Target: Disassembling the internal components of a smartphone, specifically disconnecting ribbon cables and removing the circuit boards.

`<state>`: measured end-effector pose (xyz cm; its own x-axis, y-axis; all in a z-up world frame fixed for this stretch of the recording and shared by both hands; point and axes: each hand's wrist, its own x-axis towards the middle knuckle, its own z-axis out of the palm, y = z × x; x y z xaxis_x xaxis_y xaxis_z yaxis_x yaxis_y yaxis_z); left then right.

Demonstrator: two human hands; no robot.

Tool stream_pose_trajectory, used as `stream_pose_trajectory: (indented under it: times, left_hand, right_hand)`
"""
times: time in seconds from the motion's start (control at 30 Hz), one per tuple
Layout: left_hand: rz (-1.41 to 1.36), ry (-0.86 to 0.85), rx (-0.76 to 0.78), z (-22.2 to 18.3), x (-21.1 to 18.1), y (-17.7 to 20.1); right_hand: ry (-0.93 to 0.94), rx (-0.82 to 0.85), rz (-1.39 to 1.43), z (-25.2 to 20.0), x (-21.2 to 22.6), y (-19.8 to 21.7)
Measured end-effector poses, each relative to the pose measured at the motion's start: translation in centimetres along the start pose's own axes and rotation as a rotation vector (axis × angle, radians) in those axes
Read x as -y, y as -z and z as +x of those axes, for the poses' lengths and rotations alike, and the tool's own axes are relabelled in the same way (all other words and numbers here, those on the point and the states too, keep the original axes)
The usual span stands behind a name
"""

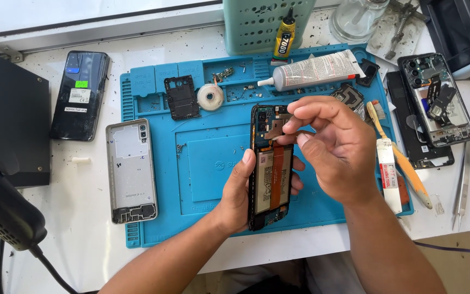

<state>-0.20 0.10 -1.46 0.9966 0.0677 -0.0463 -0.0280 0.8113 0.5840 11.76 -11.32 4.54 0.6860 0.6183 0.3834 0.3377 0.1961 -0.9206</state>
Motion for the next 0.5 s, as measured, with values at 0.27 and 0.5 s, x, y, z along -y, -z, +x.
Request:
stream_pose_trajectory:
  times: [0.27,0.5]
  left_hand:
    - [0.046,-0.011,0.013,0.00,-0.19,-0.31]
    - [0.043,-0.009,0.005,0.03,-0.41,-0.45]
  right_hand:
    - [-0.043,0.018,0.051,0.19,-0.07,0.37]
    - [-0.056,0.024,0.070,0.15,-0.05,0.62]
